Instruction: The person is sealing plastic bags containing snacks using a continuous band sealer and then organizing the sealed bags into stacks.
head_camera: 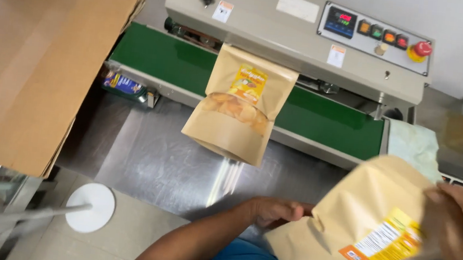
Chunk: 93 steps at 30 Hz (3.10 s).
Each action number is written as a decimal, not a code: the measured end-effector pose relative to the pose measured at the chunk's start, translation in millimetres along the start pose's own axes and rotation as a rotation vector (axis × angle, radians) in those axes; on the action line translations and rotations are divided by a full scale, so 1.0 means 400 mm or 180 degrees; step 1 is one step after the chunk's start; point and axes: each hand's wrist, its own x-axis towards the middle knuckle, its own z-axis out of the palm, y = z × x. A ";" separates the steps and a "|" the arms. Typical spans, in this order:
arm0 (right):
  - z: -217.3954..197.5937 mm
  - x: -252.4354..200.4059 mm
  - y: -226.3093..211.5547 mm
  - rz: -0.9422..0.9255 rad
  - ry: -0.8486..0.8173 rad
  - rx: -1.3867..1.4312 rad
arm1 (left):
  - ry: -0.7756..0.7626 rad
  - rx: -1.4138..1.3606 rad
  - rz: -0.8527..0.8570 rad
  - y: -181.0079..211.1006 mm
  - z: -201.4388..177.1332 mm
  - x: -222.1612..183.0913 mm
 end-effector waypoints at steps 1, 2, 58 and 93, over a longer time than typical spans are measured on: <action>0.015 0.017 -0.022 -0.0479 0.0603 -0.0253 | 0.0029 -0.0297 0.0037 -0.019 -0.016 -0.013; 0.032 0.036 -0.044 -0.0959 0.1200 -0.0516 | 0.0060 -0.0594 0.0072 -0.037 -0.035 -0.028; 0.390 0.192 0.043 0.2111 -0.0117 0.4889 | 0.2607 0.0080 0.0856 0.340 0.059 0.113; 0.410 0.061 0.144 0.2080 -0.0487 0.4431 | 0.3124 0.0736 0.0849 0.334 0.130 -0.018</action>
